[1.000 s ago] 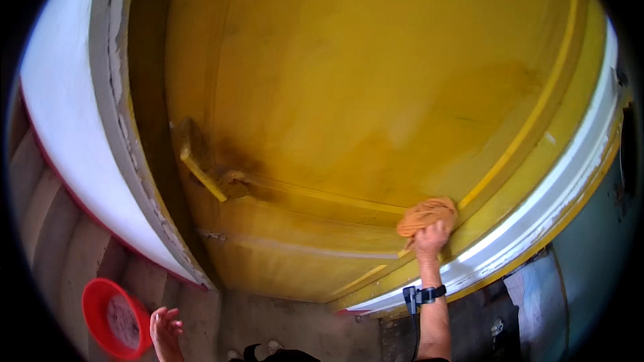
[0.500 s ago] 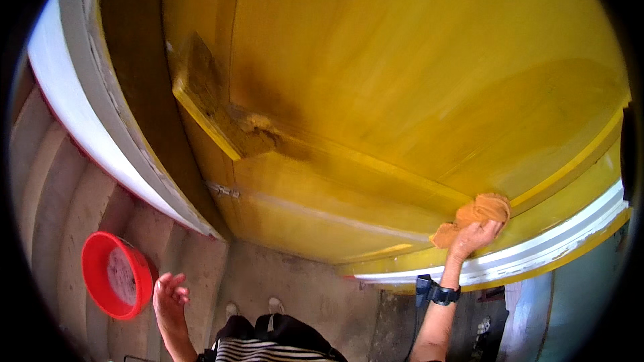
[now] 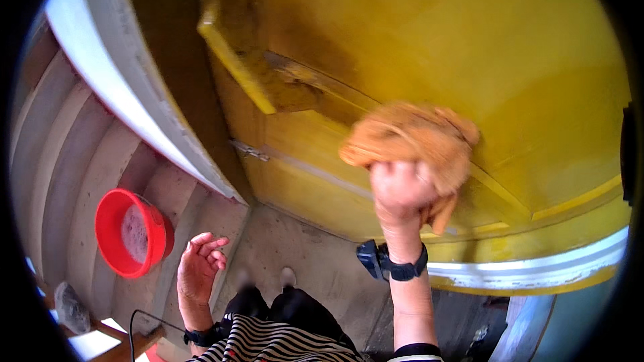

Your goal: The person wipes a wooden handrail with a cloth, dips the cloth into a bucket of water, and then wipes a yellow door.

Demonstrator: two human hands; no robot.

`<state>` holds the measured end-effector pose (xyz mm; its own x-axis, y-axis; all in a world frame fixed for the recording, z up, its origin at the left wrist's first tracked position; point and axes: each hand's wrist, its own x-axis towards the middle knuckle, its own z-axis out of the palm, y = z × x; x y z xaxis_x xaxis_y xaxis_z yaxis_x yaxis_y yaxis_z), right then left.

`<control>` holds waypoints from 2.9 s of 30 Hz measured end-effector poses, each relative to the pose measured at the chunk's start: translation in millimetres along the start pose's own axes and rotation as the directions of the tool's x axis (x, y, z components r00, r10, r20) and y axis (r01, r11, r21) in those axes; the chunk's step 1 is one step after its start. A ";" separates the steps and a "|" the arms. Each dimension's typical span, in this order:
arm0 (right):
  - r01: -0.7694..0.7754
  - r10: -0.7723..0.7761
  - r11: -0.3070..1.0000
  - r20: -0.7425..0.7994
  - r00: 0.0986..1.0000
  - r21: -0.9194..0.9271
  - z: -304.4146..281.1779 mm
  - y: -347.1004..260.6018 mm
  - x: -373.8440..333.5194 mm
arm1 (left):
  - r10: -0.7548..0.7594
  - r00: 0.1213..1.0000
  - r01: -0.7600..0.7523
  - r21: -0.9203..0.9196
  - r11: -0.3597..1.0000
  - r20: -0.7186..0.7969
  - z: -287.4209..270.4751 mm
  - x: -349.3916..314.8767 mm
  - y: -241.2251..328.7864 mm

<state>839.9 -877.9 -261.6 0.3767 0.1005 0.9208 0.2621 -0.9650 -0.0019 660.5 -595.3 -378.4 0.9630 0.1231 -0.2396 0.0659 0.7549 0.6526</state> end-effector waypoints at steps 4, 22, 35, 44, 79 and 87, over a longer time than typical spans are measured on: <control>0.172 -0.171 0.932 -0.031 0.985 0.320 24.5 -67.4 51.4 | 0.171 0.969 -0.160 0.076 0.984 -0.179 -30.8 -15.9 17.3; -0.453 -0.402 0.403 0.599 0.693 0.795 114.2 -130.9 -78.3 | 0.328 0.823 -0.277 0.177 0.944 -0.463 -96.5 -101.3 20.6; -0.403 -0.287 0.652 0.701 0.653 0.642 63.7 -74.0 -93.4 | 0.254 0.848 -0.237 0.094 0.967 -0.465 -88.8 -69.1 27.5; -0.804 -0.110 0.364 0.879 0.464 0.470 81.1 -117.8 -86.9 | 0.290 0.810 -0.235 0.172 0.957 -0.509 -104.2 -89.2 32.5; 0.036 0.048 0.990 0.578 0.815 -0.134 -65.5 166.2 -226.1 | 0.054 0.976 -0.018 0.170 0.985 -0.211 -28.4 -2.1 -11.5; -0.641 0.663 0.747 0.263 0.701 -0.175 -87.3 201.2 -262.5 | 0.049 0.992 -0.008 0.320 0.947 -0.119 -17.8 -12.5 -4.5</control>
<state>716.1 -1119.6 -469.7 0.6711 -0.5060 0.5418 -0.2012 -0.8278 -0.5238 643.4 -588.7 -391.1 0.9271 0.2357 -0.2916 0.1383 0.5078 0.8503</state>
